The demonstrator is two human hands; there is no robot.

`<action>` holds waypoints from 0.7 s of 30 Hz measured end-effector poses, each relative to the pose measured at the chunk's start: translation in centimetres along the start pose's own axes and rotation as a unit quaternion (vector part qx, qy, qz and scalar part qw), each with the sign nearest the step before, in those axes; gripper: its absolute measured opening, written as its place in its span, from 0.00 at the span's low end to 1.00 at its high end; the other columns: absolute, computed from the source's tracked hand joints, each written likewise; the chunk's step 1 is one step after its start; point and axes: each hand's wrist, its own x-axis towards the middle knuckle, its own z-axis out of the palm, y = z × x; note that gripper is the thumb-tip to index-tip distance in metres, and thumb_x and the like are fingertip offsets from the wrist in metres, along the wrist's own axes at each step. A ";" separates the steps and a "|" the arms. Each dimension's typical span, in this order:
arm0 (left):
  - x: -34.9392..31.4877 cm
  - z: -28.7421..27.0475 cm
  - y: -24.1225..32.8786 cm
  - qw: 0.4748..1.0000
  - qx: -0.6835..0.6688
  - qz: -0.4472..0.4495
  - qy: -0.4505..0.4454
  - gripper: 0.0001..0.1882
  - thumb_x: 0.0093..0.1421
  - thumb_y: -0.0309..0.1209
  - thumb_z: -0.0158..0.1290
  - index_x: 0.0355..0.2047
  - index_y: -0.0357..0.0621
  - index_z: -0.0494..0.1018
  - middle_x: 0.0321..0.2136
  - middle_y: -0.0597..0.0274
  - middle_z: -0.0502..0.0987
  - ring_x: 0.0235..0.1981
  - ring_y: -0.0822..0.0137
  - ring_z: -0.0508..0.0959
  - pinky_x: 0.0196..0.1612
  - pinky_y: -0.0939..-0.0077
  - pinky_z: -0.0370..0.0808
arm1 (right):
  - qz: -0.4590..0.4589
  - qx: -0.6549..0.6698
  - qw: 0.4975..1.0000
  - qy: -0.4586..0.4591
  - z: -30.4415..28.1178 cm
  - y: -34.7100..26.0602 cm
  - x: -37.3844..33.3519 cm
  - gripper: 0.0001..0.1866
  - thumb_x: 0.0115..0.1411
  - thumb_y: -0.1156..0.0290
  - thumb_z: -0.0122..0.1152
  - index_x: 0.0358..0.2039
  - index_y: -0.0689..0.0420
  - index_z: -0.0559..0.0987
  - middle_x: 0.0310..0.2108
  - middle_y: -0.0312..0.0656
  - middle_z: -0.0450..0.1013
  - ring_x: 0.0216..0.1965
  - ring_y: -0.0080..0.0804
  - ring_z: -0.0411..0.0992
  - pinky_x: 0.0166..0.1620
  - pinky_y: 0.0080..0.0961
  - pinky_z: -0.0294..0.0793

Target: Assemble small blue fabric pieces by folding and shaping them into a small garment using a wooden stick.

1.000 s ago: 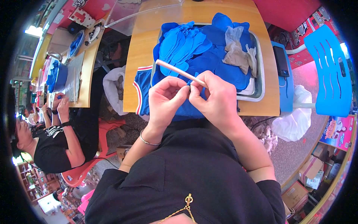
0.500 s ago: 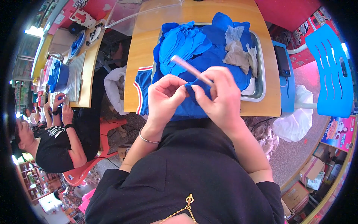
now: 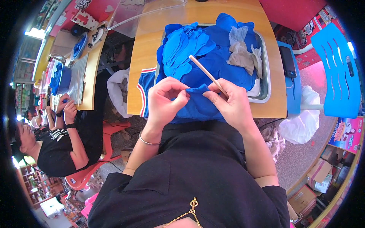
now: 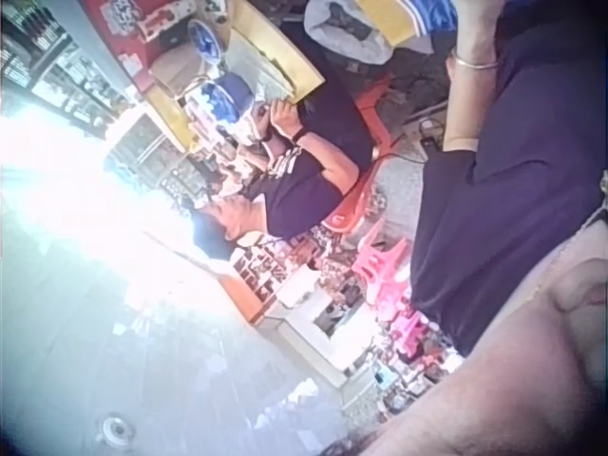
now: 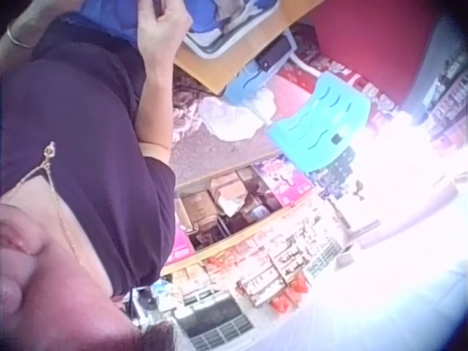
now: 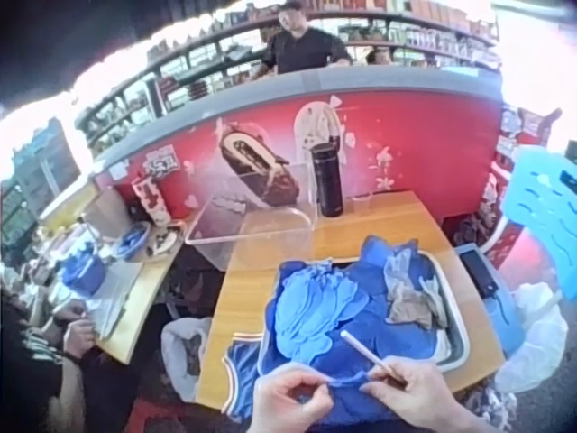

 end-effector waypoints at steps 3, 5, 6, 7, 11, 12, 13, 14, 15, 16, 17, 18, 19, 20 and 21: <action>0.0 -0.4 0.3 0.985 -0.141 -0.087 -0.040 0.03 0.50 0.18 0.52 0.27 0.33 0.75 0.24 0.61 0.75 0.24 0.74 0.77 0.31 0.84 0.76 | 0.026 0.033 0.999 -0.013 -0.2 0.6 0.1 0.05 0.53 0.74 0.62 0.27 0.60 0.74 0.19 0.26 0.62 0.20 0.10 0.54 0.23 0.11 0.51; -0.1 -0.6 0.1 0.965 -0.222 -0.129 -0.061 0.04 0.50 0.18 0.52 0.28 0.32 0.75 0.25 0.60 0.76 0.25 0.73 0.77 0.31 0.83 0.76 | 0.069 0.121 0.989 -0.050 -0.1 0.9 0.1 0.05 0.55 0.73 0.61 0.28 0.59 0.73 0.20 0.26 0.63 0.21 0.10 0.57 0.24 0.09 0.54; -0.2 -0.8 -0.4 0.950 -0.269 -0.132 -0.087 0.04 0.52 0.19 0.52 0.29 0.32 0.75 0.26 0.59 0.76 0.25 0.72 0.77 0.32 0.82 0.76 | 0.069 0.122 0.989 -0.050 0.0 1.0 0.1 0.05 0.55 0.73 0.61 0.28 0.59 0.73 0.20 0.26 0.63 0.21 0.10 0.57 0.24 0.09 0.54; -0.2 -0.9 -0.6 0.932 -0.316 -0.135 -0.113 0.05 0.53 0.21 0.52 0.30 0.32 0.74 0.26 0.58 0.76 0.25 0.72 0.77 0.33 0.81 0.76 | 0.088 0.167 0.979 -0.072 0.1 1.2 0.2 0.05 0.55 0.73 0.60 0.29 0.59 0.73 0.21 0.26 0.65 0.22 0.10 0.59 0.25 0.08 0.57; -0.2 -0.7 -0.4 0.913 -0.353 -0.158 -0.130 0.06 0.55 0.23 0.52 0.32 0.31 0.75 0.27 0.58 0.76 0.26 0.72 0.77 0.33 0.80 0.77 | 0.132 0.262 0.951 -0.099 0.3 1.7 0.1 0.05 0.56 0.71 0.59 0.30 0.59 0.73 0.23 0.28 0.69 0.24 0.10 0.64 0.28 0.06 0.63; -0.3 -0.7 -0.2 0.922 -0.330 -0.154 -0.129 0.06 0.56 0.23 0.51 0.32 0.31 0.74 0.28 0.58 0.75 0.26 0.71 0.77 0.33 0.81 0.76 | 0.132 0.262 0.951 -0.099 0.4 1.8 0.1 0.05 0.56 0.71 0.59 0.30 0.59 0.73 0.23 0.28 0.69 0.24 0.10 0.64 0.28 0.06 0.63; -0.3 -0.6 0.0 0.931 -0.308 -0.151 -0.127 0.07 0.57 0.23 0.49 0.32 0.31 0.74 0.28 0.58 0.74 0.27 0.71 0.76 0.32 0.82 0.75 | 0.136 0.271 0.948 -0.095 0.5 1.8 0.0 0.05 0.56 0.72 0.59 0.30 0.58 0.74 0.23 0.27 0.68 0.24 0.09 0.63 0.27 0.07 0.62; -0.4 -0.6 0.2 0.931 -0.308 -0.151 -0.127 0.07 0.57 0.23 0.49 0.32 0.31 0.74 0.28 0.58 0.74 0.27 0.71 0.76 0.32 0.82 0.75 | 0.139 0.281 0.945 -0.091 0.6 1.8 0.0 0.05 0.56 0.72 0.60 0.30 0.58 0.74 0.23 0.25 0.67 0.24 0.09 0.61 0.27 0.07 0.60; -0.4 -0.6 0.4 0.939 -0.286 -0.161 -0.106 0.07 0.57 0.24 0.50 0.32 0.32 0.75 0.28 0.59 0.75 0.27 0.73 0.76 0.32 0.82 0.76 | 0.139 0.281 0.945 -0.091 0.6 1.9 0.0 0.05 0.56 0.72 0.60 0.30 0.58 0.74 0.23 0.25 0.67 0.24 0.09 0.61 0.27 0.07 0.60; -0.5 -0.6 0.5 0.945 -0.265 -0.170 -0.085 0.07 0.57 0.25 0.51 0.33 0.33 0.75 0.28 0.60 0.76 0.27 0.74 0.77 0.33 0.82 0.76 | 0.138 0.279 0.946 -0.089 0.6 1.9 -0.1 0.05 0.56 0.72 0.60 0.30 0.58 0.74 0.23 0.25 0.67 0.24 0.09 0.61 0.26 0.07 0.59; -0.5 -0.5 0.7 0.945 -0.264 -0.170 -0.086 0.07 0.57 0.25 0.51 0.33 0.33 0.75 0.28 0.60 0.76 0.27 0.74 0.77 0.33 0.82 0.76 | 0.137 0.278 0.947 -0.086 0.6 1.9 -0.1 0.05 0.56 0.72 0.60 0.30 0.58 0.74 0.23 0.25 0.67 0.24 0.09 0.61 0.26 0.07 0.59; -0.6 -0.4 0.9 0.954 -0.242 -0.162 -0.071 0.07 0.57 0.26 0.53 0.33 0.34 0.75 0.28 0.61 0.76 0.27 0.76 0.76 0.32 0.84 0.75 | 0.137 0.278 0.947 -0.086 0.6 2.0 -0.1 0.05 0.56 0.72 0.60 0.30 0.58 0.74 0.23 0.25 0.67 0.24 0.09 0.61 0.26 0.07 0.59; -0.6 -0.3 1.0 0.962 -0.219 -0.153 -0.056 0.07 0.56 0.26 0.54 0.33 0.34 0.75 0.28 0.62 0.76 0.26 0.77 0.76 0.31 0.85 0.74 | 0.135 0.276 0.948 -0.083 0.6 2.0 -0.1 0.05 0.55 0.72 0.60 0.30 0.58 0.74 0.23 0.25 0.67 0.24 0.09 0.61 0.26 0.07 0.59; -0.7 -0.2 0.9 0.962 -0.219 -0.153 -0.057 0.07 0.56 0.26 0.54 0.33 0.34 0.75 0.28 0.62 0.76 0.26 0.77 0.76 0.31 0.85 0.74 | 0.133 0.275 0.949 -0.080 0.6 2.0 -0.2 0.05 0.55 0.71 0.60 0.29 0.58 0.74 0.23 0.25 0.67 0.23 0.08 0.61 0.26 0.07 0.59; -0.8 -0.1 0.7 0.969 -0.194 -0.139 -0.062 0.07 0.55 0.27 0.56 0.32 0.35 0.74 0.28 0.63 0.76 0.26 0.78 0.75 0.31 0.86 0.74 | 0.133 0.275 0.949 -0.080 0.6 1.9 -0.2 0.05 0.55 0.71 0.60 0.29 0.58 0.74 0.23 0.25 0.67 0.23 0.08 0.61 0.26 0.07 0.59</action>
